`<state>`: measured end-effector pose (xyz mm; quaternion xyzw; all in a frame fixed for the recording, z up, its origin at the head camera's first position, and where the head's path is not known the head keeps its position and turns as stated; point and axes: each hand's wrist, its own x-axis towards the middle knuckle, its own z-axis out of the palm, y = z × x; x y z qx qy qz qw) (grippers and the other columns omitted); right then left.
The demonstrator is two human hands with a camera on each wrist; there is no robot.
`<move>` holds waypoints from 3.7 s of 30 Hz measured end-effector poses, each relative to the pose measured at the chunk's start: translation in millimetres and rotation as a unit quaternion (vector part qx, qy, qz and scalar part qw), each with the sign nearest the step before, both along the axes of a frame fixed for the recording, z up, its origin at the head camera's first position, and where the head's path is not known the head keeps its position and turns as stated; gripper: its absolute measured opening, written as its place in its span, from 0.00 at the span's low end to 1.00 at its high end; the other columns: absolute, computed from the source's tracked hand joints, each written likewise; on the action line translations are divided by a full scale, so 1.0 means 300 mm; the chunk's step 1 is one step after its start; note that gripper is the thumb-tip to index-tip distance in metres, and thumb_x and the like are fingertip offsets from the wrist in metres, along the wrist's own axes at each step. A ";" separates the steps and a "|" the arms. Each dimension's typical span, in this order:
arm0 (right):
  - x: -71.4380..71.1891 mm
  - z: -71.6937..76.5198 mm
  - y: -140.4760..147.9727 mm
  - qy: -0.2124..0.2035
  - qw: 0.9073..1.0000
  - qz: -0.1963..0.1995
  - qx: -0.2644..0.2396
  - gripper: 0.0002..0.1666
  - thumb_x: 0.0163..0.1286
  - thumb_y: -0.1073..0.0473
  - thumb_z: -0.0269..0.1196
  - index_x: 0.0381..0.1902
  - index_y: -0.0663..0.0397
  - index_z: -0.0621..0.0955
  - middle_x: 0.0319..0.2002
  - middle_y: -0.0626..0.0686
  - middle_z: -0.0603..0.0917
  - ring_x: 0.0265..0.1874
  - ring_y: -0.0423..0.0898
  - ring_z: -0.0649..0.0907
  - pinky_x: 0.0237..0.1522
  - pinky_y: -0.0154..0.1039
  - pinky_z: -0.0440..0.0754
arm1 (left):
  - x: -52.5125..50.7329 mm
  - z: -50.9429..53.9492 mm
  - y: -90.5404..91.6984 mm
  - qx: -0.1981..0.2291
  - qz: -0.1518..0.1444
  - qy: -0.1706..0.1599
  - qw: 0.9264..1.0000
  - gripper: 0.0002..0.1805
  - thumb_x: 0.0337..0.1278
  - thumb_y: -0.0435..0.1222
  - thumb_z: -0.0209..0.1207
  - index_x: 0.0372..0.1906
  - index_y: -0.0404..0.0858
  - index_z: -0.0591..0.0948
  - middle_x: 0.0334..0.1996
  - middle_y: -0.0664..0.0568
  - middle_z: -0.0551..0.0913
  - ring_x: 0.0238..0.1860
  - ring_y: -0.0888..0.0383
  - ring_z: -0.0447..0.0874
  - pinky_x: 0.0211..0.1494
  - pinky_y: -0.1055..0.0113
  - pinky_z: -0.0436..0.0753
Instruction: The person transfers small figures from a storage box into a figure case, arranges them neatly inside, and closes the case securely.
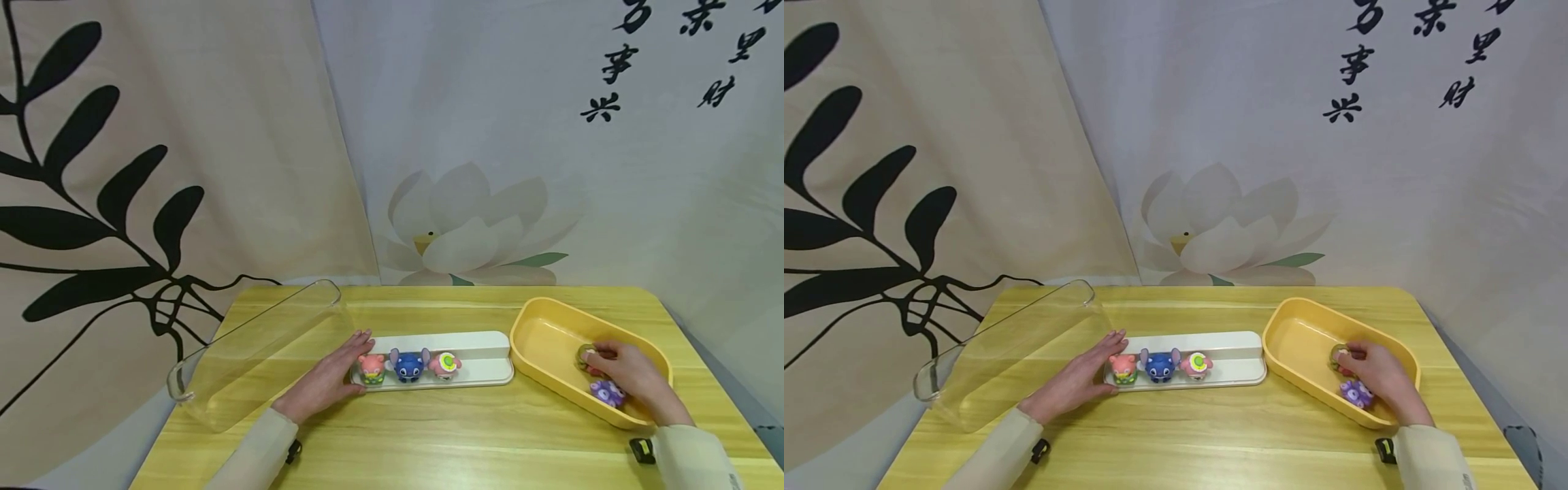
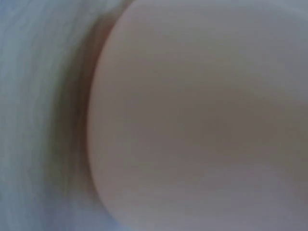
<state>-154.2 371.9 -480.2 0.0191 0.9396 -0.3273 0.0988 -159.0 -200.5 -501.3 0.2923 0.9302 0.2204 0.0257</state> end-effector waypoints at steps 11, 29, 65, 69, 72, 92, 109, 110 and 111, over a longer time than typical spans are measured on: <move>0.022 0.022 -0.015 0.012 0.998 -0.019 -0.052 0.37 0.77 0.48 0.64 0.61 0.81 0.71 0.42 0.61 0.89 0.38 0.48 0.88 0.36 0.27 0.81 | 0.000 -0.001 0.002 0.002 -0.006 0.009 1.000 0.51 0.51 0.38 0.78 0.79 0.40 0.65 0.83 0.52 0.54 0.81 0.49 0.52 0.75 0.50 0.69; 0.082 0.154 -0.127 0.075 0.995 -0.016 -0.065 0.36 0.75 0.50 0.66 0.65 0.75 0.69 0.51 0.68 0.85 0.39 0.41 0.87 0.35 0.28 0.84 | 0.000 0.000 -0.003 0.003 -0.010 0.003 1.000 0.51 0.53 0.40 0.77 0.80 0.40 0.63 0.83 0.52 0.52 0.82 0.50 0.50 0.77 0.50 0.66; 0.106 0.136 -0.456 0.133 0.967 0.030 -0.217 0.26 0.65 0.56 0.76 0.57 0.60 0.81 0.50 0.59 0.85 0.51 0.51 0.88 0.43 0.31 0.88 | 0.002 0.010 0.001 -0.001 -0.010 0.007 1.000 0.50 0.53 0.39 0.77 0.80 0.39 0.64 0.83 0.52 0.53 0.82 0.49 0.51 0.76 0.50 0.67; 0.098 0.118 -0.489 0.143 0.968 0.034 -0.202 0.26 0.64 0.56 0.76 0.55 0.61 0.82 0.49 0.57 0.86 0.52 0.57 0.87 0.49 0.35 0.88 | 0.002 0.010 0.002 -0.002 -0.008 0.002 1.000 0.50 0.53 0.39 0.77 0.80 0.39 0.64 0.83 0.52 0.52 0.82 0.49 0.50 0.76 0.50 0.67; 0.090 0.106 -0.511 0.160 0.967 0.042 -0.192 0.25 0.64 0.56 0.77 0.54 0.61 0.83 0.49 0.56 0.86 0.52 0.55 0.86 0.53 0.39 0.87 | 0.003 0.011 0.003 0.001 -0.007 0.000 1.000 0.50 0.53 0.39 0.77 0.80 0.39 0.64 0.83 0.52 0.53 0.82 0.50 0.50 0.76 0.50 0.67; 0.052 0.031 -0.591 0.195 0.967 0.107 -0.127 0.21 0.62 0.59 0.77 0.52 0.58 0.86 0.47 0.48 0.86 0.45 0.45 0.85 0.52 0.43 0.88 | -0.001 0.004 0.006 0.001 -0.003 -0.006 1.000 0.50 0.54 0.40 0.76 0.80 0.41 0.64 0.83 0.54 0.53 0.82 0.51 0.50 0.77 0.50 0.66; 0.039 -0.012 -0.625 0.273 0.952 0.131 -0.048 0.21 0.57 0.60 0.80 0.48 0.54 0.86 0.45 0.46 0.85 0.42 0.41 0.83 0.45 0.42 0.87 | 0.003 0.016 0.000 -0.004 -0.006 -0.005 1.000 0.50 0.54 0.41 0.76 0.80 0.40 0.63 0.83 0.52 0.52 0.82 0.51 0.49 0.77 0.49 0.66; 0.039 -0.015 -0.625 0.277 0.951 0.132 -0.044 0.22 0.57 0.60 0.81 0.48 0.54 0.86 0.45 0.46 0.85 0.42 0.41 0.83 0.45 0.42 0.87 | 0.003 0.017 0.000 -0.004 -0.006 -0.005 1.000 0.50 0.54 0.41 0.76 0.80 0.40 0.63 0.83 0.52 0.52 0.82 0.51 0.49 0.77 0.49 0.66; 0.038 -0.018 -0.627 0.281 0.950 0.133 -0.040 0.22 0.57 0.59 0.81 0.48 0.54 0.86 0.45 0.46 0.84 0.42 0.40 0.83 0.45 0.42 0.86 | 0.003 0.017 0.000 -0.005 -0.006 -0.005 1.000 0.50 0.54 0.41 0.76 0.80 0.40 0.64 0.83 0.52 0.52 0.82 0.51 0.49 0.77 0.50 0.65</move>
